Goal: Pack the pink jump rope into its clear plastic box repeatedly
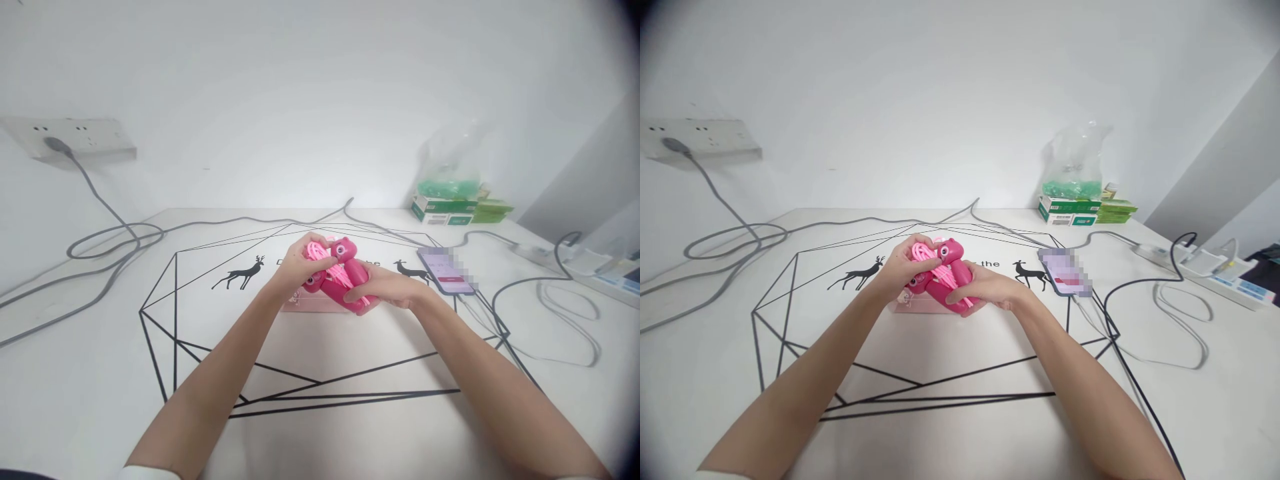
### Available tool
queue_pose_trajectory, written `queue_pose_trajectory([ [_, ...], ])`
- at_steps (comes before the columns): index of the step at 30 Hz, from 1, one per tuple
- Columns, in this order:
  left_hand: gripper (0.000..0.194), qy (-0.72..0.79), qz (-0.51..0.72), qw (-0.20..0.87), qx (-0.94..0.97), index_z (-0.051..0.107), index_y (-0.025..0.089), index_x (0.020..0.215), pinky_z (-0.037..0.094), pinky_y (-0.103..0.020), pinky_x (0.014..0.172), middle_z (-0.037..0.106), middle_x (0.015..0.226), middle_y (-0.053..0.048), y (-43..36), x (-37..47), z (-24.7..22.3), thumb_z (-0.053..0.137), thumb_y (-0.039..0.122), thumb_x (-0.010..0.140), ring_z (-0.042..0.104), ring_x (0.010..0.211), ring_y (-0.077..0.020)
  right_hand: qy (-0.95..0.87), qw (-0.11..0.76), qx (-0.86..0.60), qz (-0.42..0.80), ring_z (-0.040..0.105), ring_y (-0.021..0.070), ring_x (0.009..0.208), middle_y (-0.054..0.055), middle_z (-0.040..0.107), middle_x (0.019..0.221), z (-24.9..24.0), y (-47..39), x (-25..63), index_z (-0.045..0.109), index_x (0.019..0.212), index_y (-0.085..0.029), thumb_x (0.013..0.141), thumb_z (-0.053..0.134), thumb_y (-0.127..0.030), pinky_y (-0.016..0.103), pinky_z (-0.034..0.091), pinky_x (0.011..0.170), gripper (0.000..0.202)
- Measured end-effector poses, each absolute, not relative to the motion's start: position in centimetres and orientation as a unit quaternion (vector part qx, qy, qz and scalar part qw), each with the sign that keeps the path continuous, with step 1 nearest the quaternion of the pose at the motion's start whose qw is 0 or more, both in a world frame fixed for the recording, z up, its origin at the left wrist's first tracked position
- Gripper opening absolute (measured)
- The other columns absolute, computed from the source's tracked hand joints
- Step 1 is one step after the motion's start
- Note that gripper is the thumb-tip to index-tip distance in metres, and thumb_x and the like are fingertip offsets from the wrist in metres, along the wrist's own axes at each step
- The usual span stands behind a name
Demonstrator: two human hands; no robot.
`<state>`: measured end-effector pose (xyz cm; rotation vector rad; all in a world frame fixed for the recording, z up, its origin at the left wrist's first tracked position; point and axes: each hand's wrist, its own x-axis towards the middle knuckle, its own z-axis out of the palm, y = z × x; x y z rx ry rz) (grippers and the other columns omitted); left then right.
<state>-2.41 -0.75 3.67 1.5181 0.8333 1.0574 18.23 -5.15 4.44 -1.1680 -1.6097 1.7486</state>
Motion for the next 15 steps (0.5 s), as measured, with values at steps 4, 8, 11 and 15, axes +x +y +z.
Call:
queue_pose_trajectory([
  [4,0.037,0.355,0.477,0.526,0.608,0.058,0.022,0.096,0.051,-0.023,0.057,0.064,0.090,-0.002,-0.6,-2.2,3.0,0.082,0.032,0.071,0.064,0.071,-0.0137,-0.573,0.268,-0.448,0.632,0.066,0.0204,0.096,0.007,0.065,0.111,4.3,-4.9,18.8,0.057,0.115,-0.023,0.069,0.078,-0.022,0.034,0.063,0.075,0.050],
  [8,0.038,0.373,0.532,0.514,0.561,0.060,0.024,0.100,0.050,-0.022,0.054,0.064,0.092,-0.001,-0.5,-1.5,2.3,0.082,0.032,0.070,0.063,0.066,-0.0118,-0.551,0.298,-0.462,0.628,0.065,0.0198,0.098,0.006,0.063,0.114,4.2,-4.5,19.2,0.057,0.119,-0.026,0.070,0.078,-0.025,0.034,0.063,0.078,0.054],
  [11,0.042,0.381,0.561,0.502,0.536,0.061,0.026,0.108,0.051,-0.023,0.056,0.065,0.093,-0.002,-0.7,-0.9,1.7,0.081,0.033,0.071,0.065,0.070,-0.0139,-0.546,0.318,-0.447,0.634,0.065,0.0194,0.098,0.006,0.063,0.114,4.1,-4.3,19.3,0.057,0.123,-0.027,0.073,0.076,-0.027,0.033,0.062,0.080,0.054],
  [15,0.043,0.388,0.587,0.488,0.516,0.061,0.027,0.111,0.048,-0.022,0.053,0.064,0.087,-0.001,-0.8,-0.3,0.8,0.079,0.036,0.073,0.062,0.064,-0.0119,-0.532,0.341,-0.433,0.643,0.066,0.0173,0.092,0.004,0.066,0.106,3.8,-4.2,19.1,0.059,0.123,-0.027,0.075,0.075,-0.028,0.027,0.062,0.072,0.051],
])
